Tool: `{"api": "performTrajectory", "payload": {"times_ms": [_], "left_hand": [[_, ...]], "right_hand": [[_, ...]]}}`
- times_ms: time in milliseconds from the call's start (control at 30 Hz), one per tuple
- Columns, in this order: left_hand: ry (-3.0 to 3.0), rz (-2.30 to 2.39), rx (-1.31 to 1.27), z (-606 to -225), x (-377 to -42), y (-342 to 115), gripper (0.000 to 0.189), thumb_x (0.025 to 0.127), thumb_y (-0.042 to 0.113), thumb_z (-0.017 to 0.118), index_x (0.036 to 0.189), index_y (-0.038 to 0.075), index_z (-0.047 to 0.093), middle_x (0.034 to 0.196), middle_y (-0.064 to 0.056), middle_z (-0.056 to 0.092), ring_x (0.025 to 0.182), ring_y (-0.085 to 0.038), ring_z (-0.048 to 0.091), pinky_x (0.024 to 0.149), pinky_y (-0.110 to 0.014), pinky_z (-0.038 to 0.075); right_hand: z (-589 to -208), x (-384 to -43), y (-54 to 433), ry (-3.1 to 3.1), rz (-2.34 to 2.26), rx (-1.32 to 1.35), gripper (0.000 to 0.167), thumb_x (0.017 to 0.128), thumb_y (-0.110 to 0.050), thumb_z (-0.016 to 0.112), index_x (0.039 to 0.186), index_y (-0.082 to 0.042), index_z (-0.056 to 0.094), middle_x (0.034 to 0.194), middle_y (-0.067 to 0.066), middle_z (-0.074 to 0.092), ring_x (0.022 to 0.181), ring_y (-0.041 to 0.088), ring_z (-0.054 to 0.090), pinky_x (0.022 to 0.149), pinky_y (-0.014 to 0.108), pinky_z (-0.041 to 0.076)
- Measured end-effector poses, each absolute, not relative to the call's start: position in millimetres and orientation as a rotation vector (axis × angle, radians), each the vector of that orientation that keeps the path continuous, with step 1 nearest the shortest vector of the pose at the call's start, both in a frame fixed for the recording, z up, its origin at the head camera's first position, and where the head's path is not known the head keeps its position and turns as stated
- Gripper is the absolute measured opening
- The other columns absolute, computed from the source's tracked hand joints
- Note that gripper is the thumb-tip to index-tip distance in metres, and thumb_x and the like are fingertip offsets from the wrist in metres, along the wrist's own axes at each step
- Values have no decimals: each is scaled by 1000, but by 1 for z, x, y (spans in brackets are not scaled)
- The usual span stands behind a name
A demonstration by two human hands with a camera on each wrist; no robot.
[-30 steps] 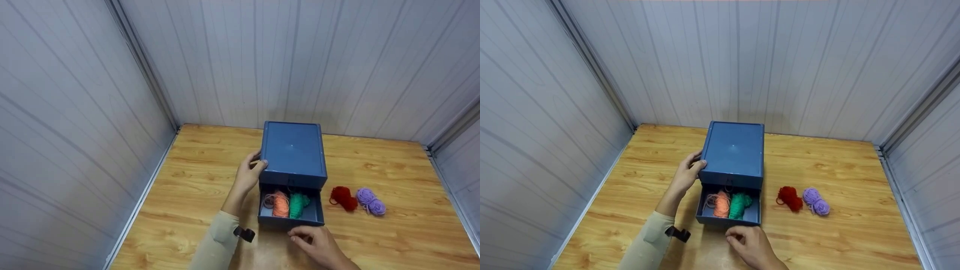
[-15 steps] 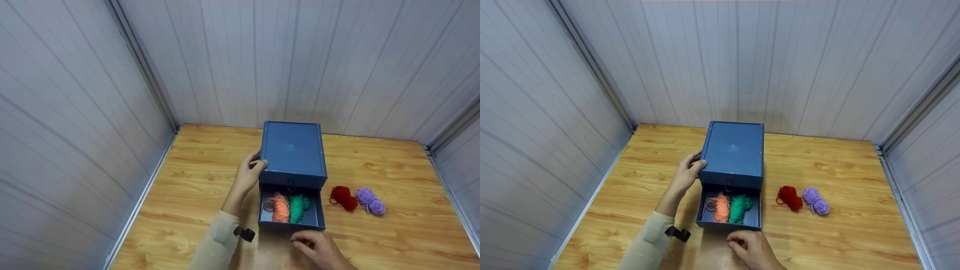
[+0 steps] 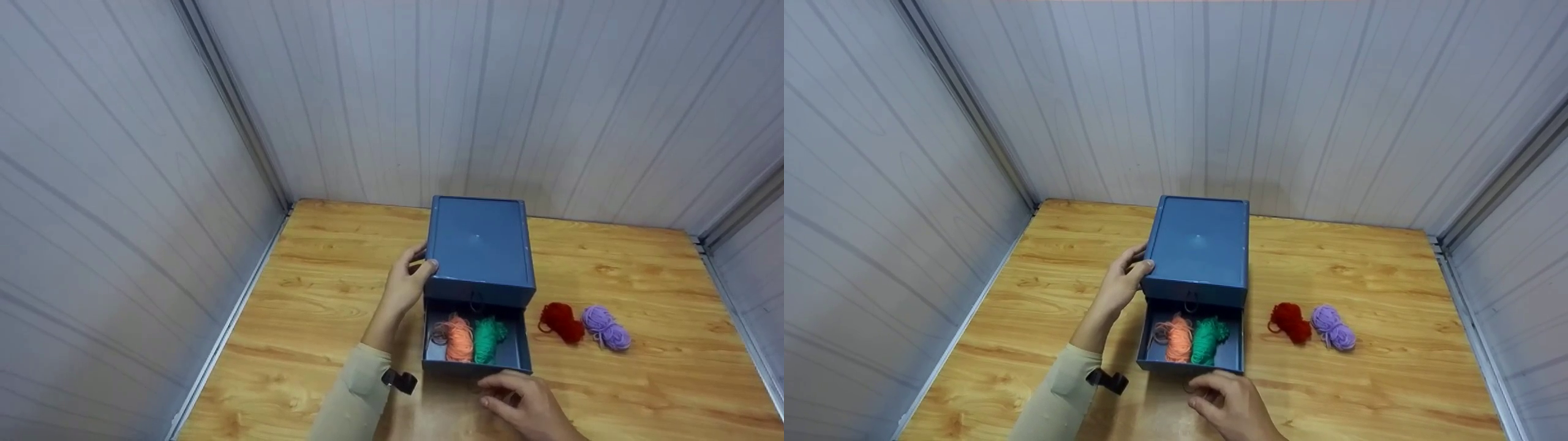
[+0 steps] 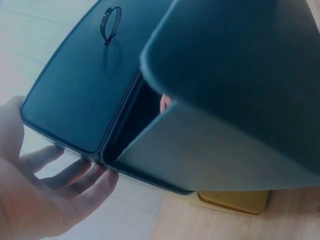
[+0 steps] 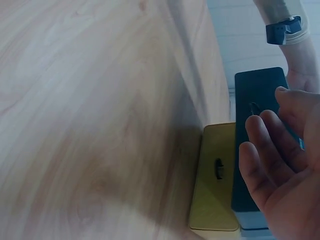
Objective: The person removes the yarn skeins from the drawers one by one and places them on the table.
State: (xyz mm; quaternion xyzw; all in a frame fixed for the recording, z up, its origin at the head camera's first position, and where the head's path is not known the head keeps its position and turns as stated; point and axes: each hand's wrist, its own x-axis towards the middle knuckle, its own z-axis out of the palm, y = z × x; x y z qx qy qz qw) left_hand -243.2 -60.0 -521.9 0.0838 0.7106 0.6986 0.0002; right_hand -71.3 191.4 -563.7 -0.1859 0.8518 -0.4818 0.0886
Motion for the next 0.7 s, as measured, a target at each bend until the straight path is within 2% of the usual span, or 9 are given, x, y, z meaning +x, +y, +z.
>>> {"api": "performTrajectory", "payload": {"times_ms": [300, 500, 700], "left_hand": [[2219, 2176, 207, -520, -243, -61, 53, 97, 21, 65, 148, 11, 54, 140, -14, 61, 123, -29, 62, 97, -39, 54], [2234, 2166, 205, -520, -242, -61, 52, 97, 22, 65, 148, 12, 55, 140, -13, 62, 122, -30, 62, 98, -40, 53], [2235, 2172, 205, -522, -243, -61, 52, 97, 21, 66, 147, 11, 55, 139, -14, 62, 123, -32, 62, 99, -41, 53]], "right_hand": [[-534, -69, 188, 2607, -1526, -461, 19, 92, -29, 77, 108, -18, 78, 91, -8, 71, 77, 4, 64, 64, 25, 55], [-520, -78, 189, 2666, -1520, -342, 21, 88, -29, 81, 107, -19, 77, 89, -8, 69, 74, 7, 64, 63, 25, 54], [-519, -93, 190, 2790, -1548, -364, 21, 84, -24, 85, 103, -18, 78, 85, -11, 67, 72, 7, 62, 60, 26, 53]]}}
